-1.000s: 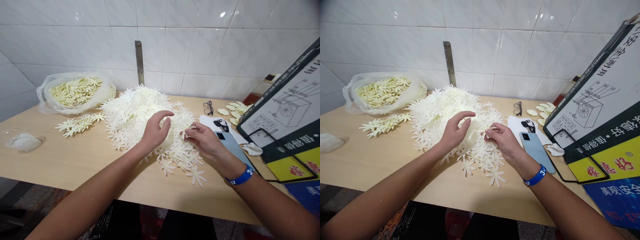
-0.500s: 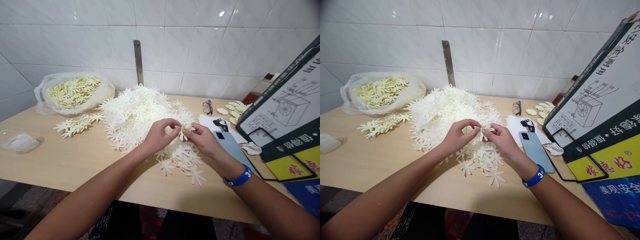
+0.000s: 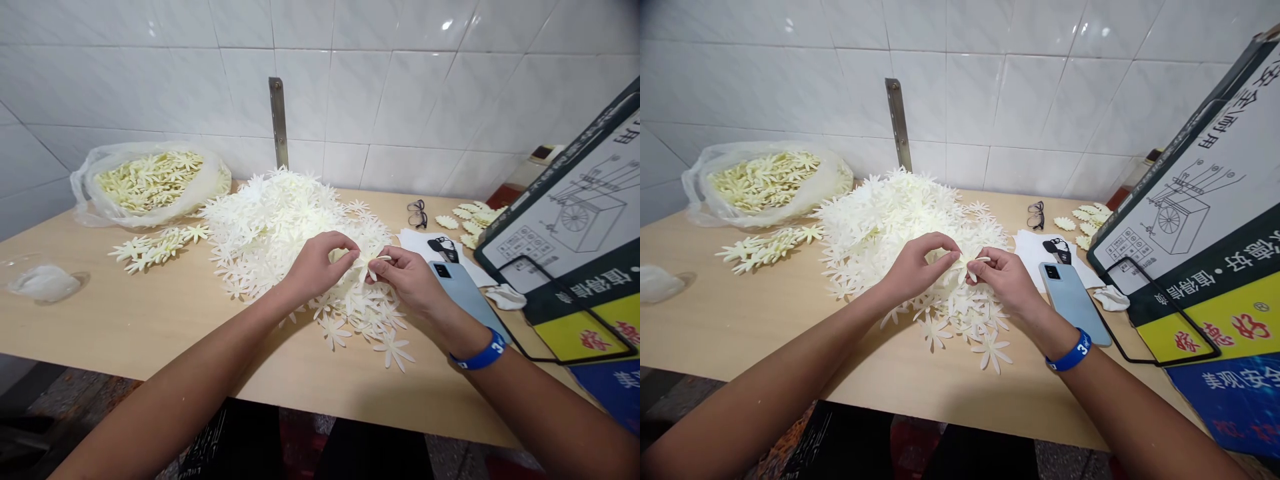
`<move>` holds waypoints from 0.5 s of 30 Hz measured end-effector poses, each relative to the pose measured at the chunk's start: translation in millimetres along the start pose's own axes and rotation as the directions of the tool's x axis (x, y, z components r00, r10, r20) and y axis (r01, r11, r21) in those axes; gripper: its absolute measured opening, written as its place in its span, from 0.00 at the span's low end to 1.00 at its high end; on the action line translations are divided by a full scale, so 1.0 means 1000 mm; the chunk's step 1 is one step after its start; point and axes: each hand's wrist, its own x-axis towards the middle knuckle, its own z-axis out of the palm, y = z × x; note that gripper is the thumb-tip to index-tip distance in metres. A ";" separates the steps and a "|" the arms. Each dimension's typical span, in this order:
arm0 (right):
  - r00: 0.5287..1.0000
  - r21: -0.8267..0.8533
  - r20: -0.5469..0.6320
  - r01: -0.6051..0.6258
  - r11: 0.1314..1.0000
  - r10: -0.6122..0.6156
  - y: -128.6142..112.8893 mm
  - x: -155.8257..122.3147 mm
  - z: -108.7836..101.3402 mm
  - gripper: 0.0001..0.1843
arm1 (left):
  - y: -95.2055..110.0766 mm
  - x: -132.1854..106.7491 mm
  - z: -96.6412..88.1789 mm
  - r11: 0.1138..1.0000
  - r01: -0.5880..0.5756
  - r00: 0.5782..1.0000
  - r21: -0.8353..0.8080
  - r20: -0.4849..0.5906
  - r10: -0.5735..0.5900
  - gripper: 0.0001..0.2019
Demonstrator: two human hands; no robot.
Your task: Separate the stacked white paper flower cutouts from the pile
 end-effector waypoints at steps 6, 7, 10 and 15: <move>0.997 -0.087 -0.049 0.060 0.994 -0.065 -0.003 -0.002 0.005 0.16 | 0.001 0.001 -0.005 0.992 -0.113 0.985 0.061 -0.121 0.120 0.08; 0.987 -0.161 -0.097 0.114 0.980 -0.131 -0.004 -0.003 0.006 0.15 | 0.004 0.000 -0.007 0.989 -0.119 0.971 0.087 -0.200 0.134 0.08; 0.881 -0.437 -0.180 0.327 0.838 -0.438 -0.007 -0.007 0.007 0.05 | 0.011 -0.001 -0.008 0.999 -0.036 0.936 0.024 -0.350 0.042 0.12; 0.711 -0.673 0.004 0.522 0.524 -0.703 -0.008 -0.010 0.004 0.15 | 0.014 0.000 -0.001 0.885 0.271 0.960 -0.379 0.044 -0.276 0.21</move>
